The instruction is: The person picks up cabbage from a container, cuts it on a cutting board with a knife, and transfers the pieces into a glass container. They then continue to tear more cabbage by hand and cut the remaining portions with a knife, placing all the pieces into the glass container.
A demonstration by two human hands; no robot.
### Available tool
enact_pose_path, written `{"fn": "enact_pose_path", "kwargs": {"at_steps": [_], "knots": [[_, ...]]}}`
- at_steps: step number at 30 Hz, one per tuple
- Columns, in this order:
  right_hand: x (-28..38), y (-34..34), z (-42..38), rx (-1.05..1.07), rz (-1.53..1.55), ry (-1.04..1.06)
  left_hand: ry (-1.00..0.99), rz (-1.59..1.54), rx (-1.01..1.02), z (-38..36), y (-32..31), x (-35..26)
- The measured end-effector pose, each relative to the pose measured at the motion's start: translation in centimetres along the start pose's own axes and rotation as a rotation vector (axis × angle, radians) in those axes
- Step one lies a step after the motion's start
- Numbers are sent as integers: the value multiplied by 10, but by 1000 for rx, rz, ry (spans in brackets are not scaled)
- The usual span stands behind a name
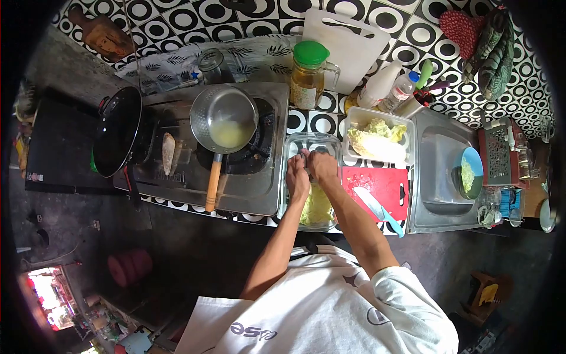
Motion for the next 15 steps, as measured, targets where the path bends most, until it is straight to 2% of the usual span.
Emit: {"fn": "enact_pose_path", "kwargs": {"at_steps": [3,5,6,8,10,13,15], "knots": [[1,8,-3,-20,-52,5,9,68,60,2,1,8],[-3,2,-1,-26,-34,134,4,88,83,8,2,16],[-7,-3,1,-21,-35,132,8,89,83,8,3,10],[-9,-4,6,-103,51,236,19,224,191,8,-2,-8],[-14,-6,8,-59,37,235,16,275,163,16,-4,14],[-15,-9,11,-4,1,192,65,169,209,29,-12,44],[-21,-16,14,6,-22,147,144,138,157,44,-16,80]]}}
Point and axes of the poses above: each hand's wrist, its own z-axis towards the middle knuckle, its own y-axis out of the back of the hand, x = y × z, the point moved 4 cm from there along z, towards the middle knuckle, and after that the axes turned 10 degrees about -y, right-handed, at the moved point
